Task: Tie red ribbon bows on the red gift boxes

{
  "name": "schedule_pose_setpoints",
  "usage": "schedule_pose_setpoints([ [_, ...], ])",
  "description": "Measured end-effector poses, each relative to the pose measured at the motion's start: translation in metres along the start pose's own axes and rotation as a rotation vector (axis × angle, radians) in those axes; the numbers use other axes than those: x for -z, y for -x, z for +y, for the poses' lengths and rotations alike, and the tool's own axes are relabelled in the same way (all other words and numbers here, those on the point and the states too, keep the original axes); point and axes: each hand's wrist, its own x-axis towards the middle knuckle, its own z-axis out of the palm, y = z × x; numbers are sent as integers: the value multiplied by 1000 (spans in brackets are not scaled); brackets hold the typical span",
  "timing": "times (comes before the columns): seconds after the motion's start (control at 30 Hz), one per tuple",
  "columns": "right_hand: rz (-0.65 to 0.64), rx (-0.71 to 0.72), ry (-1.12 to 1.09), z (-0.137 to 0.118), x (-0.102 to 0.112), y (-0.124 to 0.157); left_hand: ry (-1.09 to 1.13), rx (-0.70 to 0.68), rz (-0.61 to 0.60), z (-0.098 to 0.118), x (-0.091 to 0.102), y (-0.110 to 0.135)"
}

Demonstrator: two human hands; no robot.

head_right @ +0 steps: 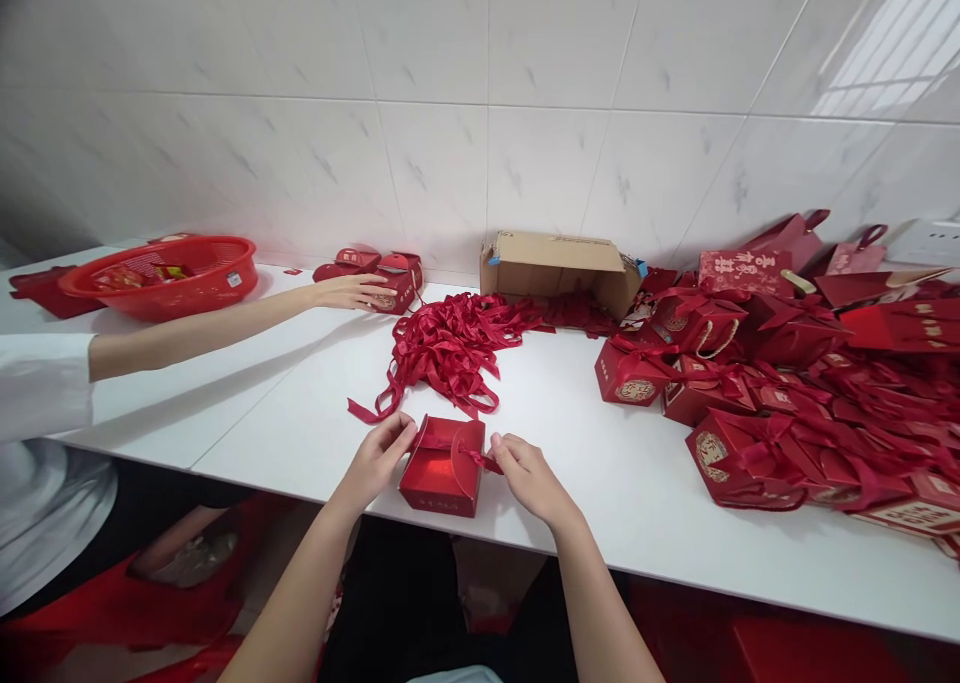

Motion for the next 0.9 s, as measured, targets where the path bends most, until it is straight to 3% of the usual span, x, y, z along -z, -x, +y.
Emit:
schedule_pose_setpoints([
  [0.17, -52, 42, -40, -3, 14, 7, 107, 103, -75, 2, 5, 3],
  [0.33, 118, 126, -33, -2, 21, 12, 204, 189, -48, 7, 10, 5],
  [0.53, 316, 424, 215, -4, 25, 15, 276, 187, -38, 6, 17, 4],
  [0.63, 433, 504, 307, 1, 26, 14, 241, 189, 2, 5, 19, 3],
  [0.73, 492, 514, 347, 10, 26, 14, 193, 185, 50, 3, 20, 4],
  [0.9, 470, 468, 406, 24, 25, 17, 57, 167, 47, -8, 18, 9],
])
